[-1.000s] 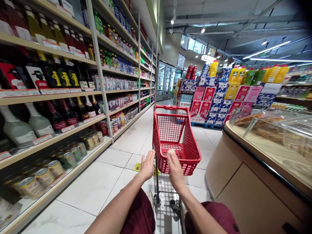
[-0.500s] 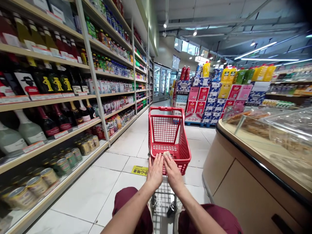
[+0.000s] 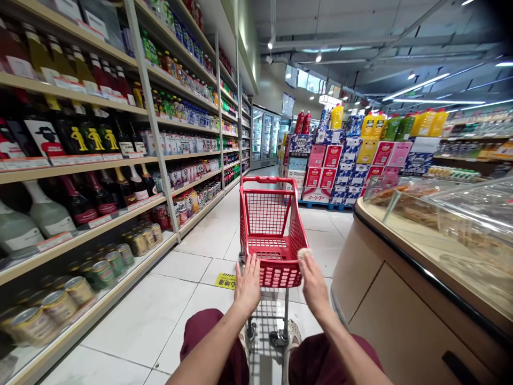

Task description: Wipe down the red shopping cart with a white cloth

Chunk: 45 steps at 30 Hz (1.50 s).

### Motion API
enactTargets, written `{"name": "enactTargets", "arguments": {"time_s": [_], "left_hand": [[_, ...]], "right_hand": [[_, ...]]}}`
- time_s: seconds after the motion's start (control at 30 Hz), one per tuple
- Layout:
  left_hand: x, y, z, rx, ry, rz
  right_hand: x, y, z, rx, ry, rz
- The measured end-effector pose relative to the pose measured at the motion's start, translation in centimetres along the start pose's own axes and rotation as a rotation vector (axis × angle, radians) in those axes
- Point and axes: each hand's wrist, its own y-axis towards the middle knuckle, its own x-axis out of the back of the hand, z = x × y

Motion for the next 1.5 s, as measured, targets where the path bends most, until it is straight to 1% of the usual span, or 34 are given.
{"name": "enactTargets", "arguments": {"time_s": [0.07, 0.1, 0.2, 0.23, 0.27, 0.37, 0.4, 0.43, 0.53, 0.6, 0.7, 0.77, 0.8, 0.87, 0.93, 1.0, 1.07, 1.1, 1.17, 1.23, 1.3, 1.37, 1.43, 1.5], "left_hand": [[0.0, -0.2, 0.2, 0.005, -0.008, 0.002], [0.1, -0.3, 0.3, 0.008, -0.008, 0.002], [0.2, -0.5, 0.5, 0.0, -0.006, 0.008], [0.3, -0.5, 0.5, -0.006, -0.01, 0.01], [0.3, -0.5, 0.4, -0.01, -0.016, 0.011], [0.4, -0.5, 0.0, 0.005, -0.031, 0.009], [0.4, -0.5, -0.2, 0.019, -0.032, 0.011], [0.4, -0.5, -0.3, 0.032, -0.031, 0.014], [0.4, -0.5, -0.6, 0.052, -0.028, 0.016], [0.4, -0.6, -0.5, 0.051, -0.028, 0.014], [0.5, -0.8, -0.5, 0.045, -0.032, 0.019], [0.6, -0.9, -0.8, 0.017, -0.041, 0.025], [0.6, -0.9, -1.1, -0.005, -0.047, 0.029], [0.7, -0.9, -1.5, -0.042, -0.06, 0.039], [0.8, -1.0, -1.6, -0.051, -0.066, 0.049], [0.9, -1.2, -1.4, -0.046, -0.068, 0.056], [0.6, -1.6, -1.2, -0.051, -0.067, 0.058], [0.4, -1.8, -1.3, -0.057, -0.066, 0.059], [-0.2, -2.2, -1.7, -0.084, -0.069, 0.065], [-0.7, -2.4, -2.3, -0.112, -0.074, 0.067], [-1.0, -2.5, -2.7, -0.113, -0.078, 0.07], [-0.9, -2.4, -3.0, -0.091, -0.078, 0.078], [-0.6, -2.4, -3.0, -0.086, -0.078, 0.097], [-0.5, -2.5, -3.0, -0.096, -0.075, 0.115]], "right_hand": [[0.1, -0.3, -0.2, -0.045, -0.015, -0.031], [-0.1, -0.4, 0.1, -0.026, 0.001, -0.017], [-0.7, -0.5, 0.9, 0.119, 0.095, 0.083], [-0.7, -0.4, 0.8, 0.138, 0.107, 0.094], [-0.5, -0.3, 0.5, 0.124, 0.098, 0.081], [0.0, -0.1, -0.8, -0.022, 0.008, -0.017], [0.0, -0.1, -0.9, -0.049, -0.008, -0.031], [-0.1, -0.1, -0.6, -0.044, -0.003, -0.025], [-0.8, -0.1, 0.8, 0.086, 0.075, 0.07], [-0.9, -0.1, 1.0, 0.125, 0.091, 0.088], [-0.3, -0.1, 0.1, 0.014, 0.028, 0.015], [-0.2, -0.1, 0.2, -0.037, 0.014, -0.01], [-0.3, -0.1, 0.6, -0.018, 0.032, -0.001], [-0.6, 0.1, 1.6, 0.082, 0.091, 0.043], [-0.6, -0.1, 2.0, 0.152, 0.118, 0.08], [-0.3, -1.2, 0.9, 0.116, 0.077, 0.075], [0.0, -3.5, -1.1, 0.047, 0.011, 0.05], [0.0, -5.0, -2.1, 0.042, -0.009, 0.049], [0.1, -7.6, -3.5, 0.081, -0.018, 0.082], [0.3, -8.7, -3.8, 0.072, -0.021, 0.093], [0.9, -7.9, -3.4, -0.008, -0.026, 0.035], [1.4, -6.0, -2.8, -0.074, -0.009, -0.031], [1.3, -4.9, -2.3, -0.066, 0.022, -0.043], [0.7, -5.1, -1.9, -0.019, 0.039, 0.0]]}}
